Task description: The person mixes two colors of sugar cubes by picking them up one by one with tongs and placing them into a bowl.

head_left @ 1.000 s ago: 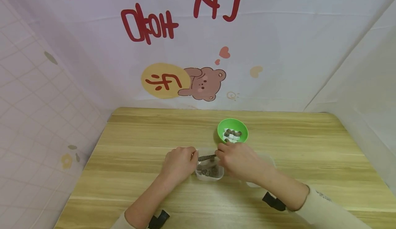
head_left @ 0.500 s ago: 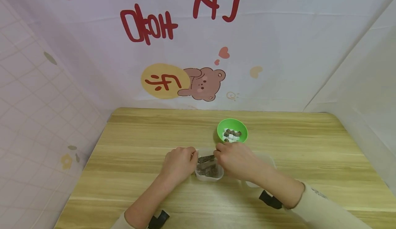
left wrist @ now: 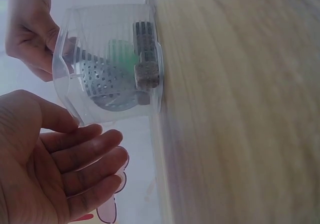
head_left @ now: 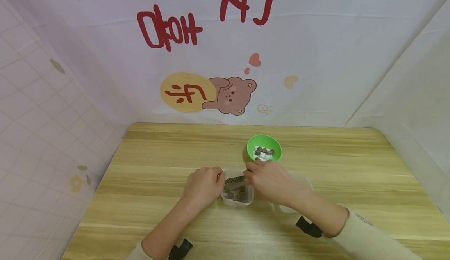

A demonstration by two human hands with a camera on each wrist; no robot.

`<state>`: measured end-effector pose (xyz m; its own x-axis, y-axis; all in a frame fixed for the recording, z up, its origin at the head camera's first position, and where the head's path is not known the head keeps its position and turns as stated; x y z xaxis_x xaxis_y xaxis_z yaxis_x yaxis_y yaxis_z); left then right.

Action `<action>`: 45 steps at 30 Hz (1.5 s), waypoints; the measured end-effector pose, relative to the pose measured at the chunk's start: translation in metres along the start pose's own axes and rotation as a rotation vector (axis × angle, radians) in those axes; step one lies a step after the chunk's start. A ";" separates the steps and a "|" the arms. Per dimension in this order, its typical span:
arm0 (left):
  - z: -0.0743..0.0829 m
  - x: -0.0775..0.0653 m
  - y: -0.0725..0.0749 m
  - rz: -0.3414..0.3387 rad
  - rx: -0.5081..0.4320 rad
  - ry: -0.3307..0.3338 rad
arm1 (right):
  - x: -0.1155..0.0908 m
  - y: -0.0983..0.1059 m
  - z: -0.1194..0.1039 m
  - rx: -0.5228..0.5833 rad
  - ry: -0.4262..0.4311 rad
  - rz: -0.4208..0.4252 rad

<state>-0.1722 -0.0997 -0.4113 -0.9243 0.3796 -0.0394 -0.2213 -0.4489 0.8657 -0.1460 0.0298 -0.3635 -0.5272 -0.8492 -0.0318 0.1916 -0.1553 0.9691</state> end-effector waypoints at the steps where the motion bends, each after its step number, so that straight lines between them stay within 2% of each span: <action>1: 0.000 0.000 0.000 0.002 -0.003 -0.001 | -0.001 0.001 0.001 0.009 -0.001 0.006; 8: -0.001 -0.001 -0.001 0.007 -0.013 -0.006 | -0.019 0.015 0.017 0.134 -0.029 0.097; 14: -0.001 0.000 -0.002 -0.002 -0.025 0.003 | -0.046 0.029 0.047 0.265 -0.085 0.229; 19: -0.003 -0.001 -0.002 -0.011 -0.046 0.014 | -0.066 0.024 0.080 0.312 -0.223 0.294; 23: -0.004 -0.001 -0.003 -0.018 -0.056 0.019 | -0.079 0.013 0.101 0.293 -0.353 0.294; 26: -0.004 -0.001 -0.003 -0.019 -0.059 0.021 | -0.085 0.004 0.110 0.284 -0.409 0.273; 32: -0.003 -0.001 -0.003 -0.016 -0.065 0.020 | -0.091 -0.010 0.117 0.295 -0.439 0.243; 38: -0.003 -0.001 -0.003 -0.018 -0.061 0.022 | -0.092 -0.003 0.113 0.307 -0.444 0.245; 41: -0.003 0.000 -0.003 -0.022 -0.063 0.029 | -0.089 0.005 0.106 0.307 -0.416 0.263; 45: -0.003 0.000 -0.003 -0.028 -0.070 0.032 | -0.083 0.017 0.092 0.287 -0.336 0.306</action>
Point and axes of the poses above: each hand's wrist, its own x-axis towards the middle knuckle, its own y-axis out of the back of the hand, z = x × y, the point moved 9 cm from there along x, towards the middle knuckle, and after that the axes turned 14 degrees about -z, right-handed, at the moved point
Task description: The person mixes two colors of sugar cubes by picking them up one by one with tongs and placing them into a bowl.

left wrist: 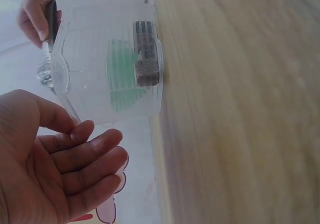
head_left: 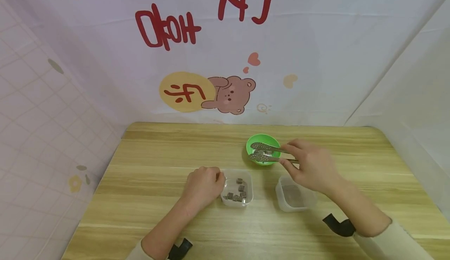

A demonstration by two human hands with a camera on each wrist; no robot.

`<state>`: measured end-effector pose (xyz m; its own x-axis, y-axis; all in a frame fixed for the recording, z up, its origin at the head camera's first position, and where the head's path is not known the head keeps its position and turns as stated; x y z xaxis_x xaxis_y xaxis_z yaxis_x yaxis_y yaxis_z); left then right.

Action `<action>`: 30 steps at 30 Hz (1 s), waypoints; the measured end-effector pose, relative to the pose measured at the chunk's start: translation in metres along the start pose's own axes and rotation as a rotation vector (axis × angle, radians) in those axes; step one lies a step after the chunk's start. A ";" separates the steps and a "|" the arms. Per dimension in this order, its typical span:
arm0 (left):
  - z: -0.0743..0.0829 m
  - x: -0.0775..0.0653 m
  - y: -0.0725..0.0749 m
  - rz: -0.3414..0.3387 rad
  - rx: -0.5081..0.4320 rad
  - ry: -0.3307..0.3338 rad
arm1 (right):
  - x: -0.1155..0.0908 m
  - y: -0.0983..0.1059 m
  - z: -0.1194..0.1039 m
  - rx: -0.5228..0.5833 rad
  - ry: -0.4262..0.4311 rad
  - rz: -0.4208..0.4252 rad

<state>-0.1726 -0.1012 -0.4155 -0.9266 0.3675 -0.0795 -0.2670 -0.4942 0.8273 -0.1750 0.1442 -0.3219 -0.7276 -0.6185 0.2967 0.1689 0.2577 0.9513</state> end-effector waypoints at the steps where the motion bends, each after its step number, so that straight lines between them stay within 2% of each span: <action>1: 0.000 0.000 0.000 -0.002 -0.002 -0.001 | 0.001 0.001 -0.005 -0.004 0.022 0.007; 7: 0.000 -0.001 0.001 0.003 0.001 -0.010 | 0.007 0.002 -0.029 -0.012 0.100 -0.005; 19: 0.001 -0.001 0.003 0.011 -0.017 -0.017 | 0.017 -0.027 -0.066 -0.048 0.224 -0.197; 30: 0.001 -0.002 0.003 0.012 -0.028 -0.019 | 0.027 -0.052 -0.089 -0.125 0.310 -0.318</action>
Point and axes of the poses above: each hand's wrist, its own x-axis towards the middle knuckle, its own y-axis out of the back of the hand, z = x × y, the point moved 9 cm from there along x, towards the middle knuckle, and after that the axes turned 14 degrees about -z, right-handed, at the moved point
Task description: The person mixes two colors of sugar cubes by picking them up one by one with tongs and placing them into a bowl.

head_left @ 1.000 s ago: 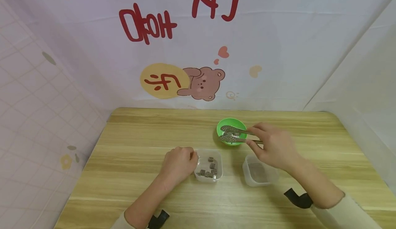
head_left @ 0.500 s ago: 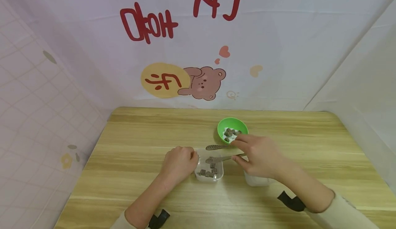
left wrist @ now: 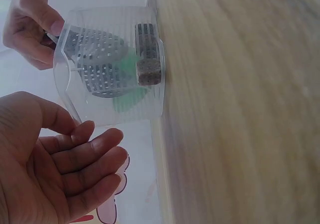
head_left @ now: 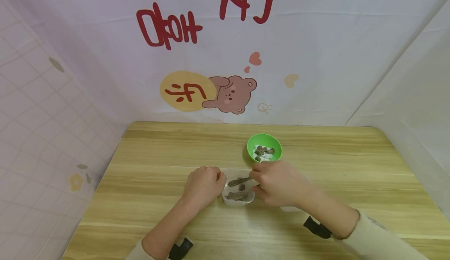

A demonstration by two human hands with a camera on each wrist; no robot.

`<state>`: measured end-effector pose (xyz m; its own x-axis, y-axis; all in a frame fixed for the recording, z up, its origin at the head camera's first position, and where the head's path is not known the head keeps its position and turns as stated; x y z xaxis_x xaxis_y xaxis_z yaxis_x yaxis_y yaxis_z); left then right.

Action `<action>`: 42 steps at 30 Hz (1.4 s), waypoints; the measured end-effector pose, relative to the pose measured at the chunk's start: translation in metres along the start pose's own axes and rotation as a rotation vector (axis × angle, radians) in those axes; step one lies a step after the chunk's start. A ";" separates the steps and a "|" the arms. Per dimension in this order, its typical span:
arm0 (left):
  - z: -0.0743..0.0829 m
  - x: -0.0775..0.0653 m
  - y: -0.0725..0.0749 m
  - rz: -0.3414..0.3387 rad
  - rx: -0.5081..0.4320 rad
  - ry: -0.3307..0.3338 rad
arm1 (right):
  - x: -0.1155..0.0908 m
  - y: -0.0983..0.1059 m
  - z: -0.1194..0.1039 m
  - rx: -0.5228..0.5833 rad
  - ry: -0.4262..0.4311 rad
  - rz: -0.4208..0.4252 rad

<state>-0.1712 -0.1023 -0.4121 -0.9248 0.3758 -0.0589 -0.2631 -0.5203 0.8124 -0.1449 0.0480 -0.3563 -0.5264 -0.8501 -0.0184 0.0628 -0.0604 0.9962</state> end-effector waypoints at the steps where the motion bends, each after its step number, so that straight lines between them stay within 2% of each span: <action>1: 0.000 0.000 0.000 0.000 0.003 0.000 | 0.002 -0.001 -0.001 -0.008 0.001 -0.014; 9: -0.001 0.001 0.001 0.002 0.032 0.005 | 0.014 -0.004 -0.010 -0.076 0.017 -0.101; 23: -0.001 0.002 0.001 0.006 0.044 0.002 | 0.019 -0.001 -0.011 -0.130 0.020 -0.056; 31: 0.000 0.002 0.000 0.003 0.037 -0.004 | 0.015 -0.001 -0.002 -0.094 -0.002 -0.020; 38: -0.001 0.001 0.000 0.001 0.026 -0.004 | 0.017 -0.004 -0.001 -0.093 -0.012 -0.047; 42: -0.001 0.002 0.000 0.000 0.034 -0.005 | 0.020 -0.003 -0.003 -0.134 -0.027 -0.049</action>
Point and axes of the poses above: each hand's wrist, its own x-axis towards the middle knuckle, its own y-axis out of the back of the hand, z = x × y, the point moved 9 cm from there along x, towards the middle knuckle, and after that the axes turned 14 degrees about -z, right-handed, at the moved point
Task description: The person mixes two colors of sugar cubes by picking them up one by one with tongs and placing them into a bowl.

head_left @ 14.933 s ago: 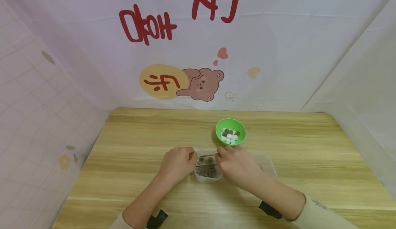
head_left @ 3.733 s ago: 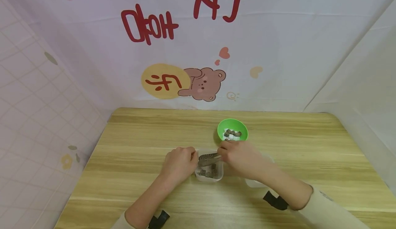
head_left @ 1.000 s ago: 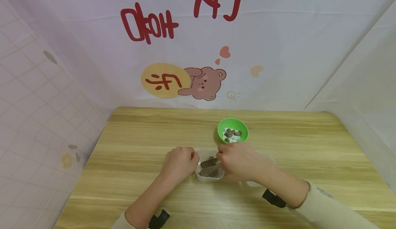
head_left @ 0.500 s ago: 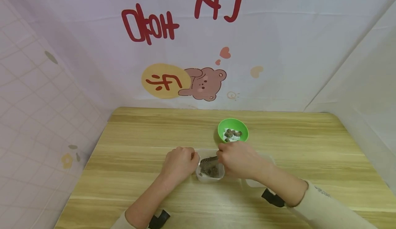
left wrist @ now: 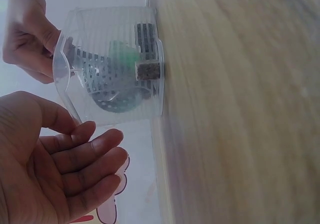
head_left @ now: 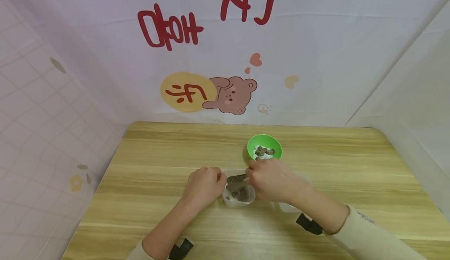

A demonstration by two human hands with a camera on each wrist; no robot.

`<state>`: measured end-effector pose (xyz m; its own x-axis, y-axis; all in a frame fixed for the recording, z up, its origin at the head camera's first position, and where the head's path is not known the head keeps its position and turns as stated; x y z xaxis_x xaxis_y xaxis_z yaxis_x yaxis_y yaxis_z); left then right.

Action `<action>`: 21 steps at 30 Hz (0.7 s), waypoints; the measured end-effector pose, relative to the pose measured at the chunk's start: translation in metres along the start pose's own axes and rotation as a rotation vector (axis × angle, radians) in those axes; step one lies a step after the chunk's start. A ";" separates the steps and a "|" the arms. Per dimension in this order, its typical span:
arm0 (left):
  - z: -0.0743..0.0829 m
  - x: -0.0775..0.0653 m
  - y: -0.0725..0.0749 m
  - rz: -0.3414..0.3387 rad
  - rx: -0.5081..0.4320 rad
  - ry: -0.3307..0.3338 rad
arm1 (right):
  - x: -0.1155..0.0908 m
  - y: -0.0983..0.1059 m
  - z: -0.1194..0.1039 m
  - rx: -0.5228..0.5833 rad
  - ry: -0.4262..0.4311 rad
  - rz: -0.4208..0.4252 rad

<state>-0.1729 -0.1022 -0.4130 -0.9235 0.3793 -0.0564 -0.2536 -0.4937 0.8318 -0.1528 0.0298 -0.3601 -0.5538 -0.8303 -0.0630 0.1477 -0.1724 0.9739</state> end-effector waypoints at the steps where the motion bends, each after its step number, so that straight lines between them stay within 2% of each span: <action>1: 0.000 0.000 0.000 0.001 0.002 0.001 | 0.001 0.000 -0.001 -0.012 -0.005 0.001; 5: -0.001 0.000 0.001 0.002 0.007 0.001 | 0.004 0.001 -0.004 -0.058 -0.015 -0.005; 15: 0.000 -0.001 0.000 -0.001 0.005 0.006 | 0.005 -0.004 -0.006 -0.095 -0.009 -0.021; 21: 0.000 -0.001 0.000 -0.002 0.008 0.006 | -0.001 0.005 -0.001 -0.016 0.015 0.038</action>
<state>-0.1724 -0.1025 -0.4130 -0.9250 0.3751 -0.0613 -0.2527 -0.4865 0.8363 -0.1510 0.0293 -0.3550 -0.5354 -0.8441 -0.0290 0.1821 -0.1489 0.9719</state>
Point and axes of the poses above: each hand's wrist, its own x-axis towards the middle knuckle, its own y-axis out of the back of the hand, z = x × y, the point moved 9 cm from there along x, towards the middle knuckle, and after that the axes turned 14 degrees about -z, right-handed, at the moved point
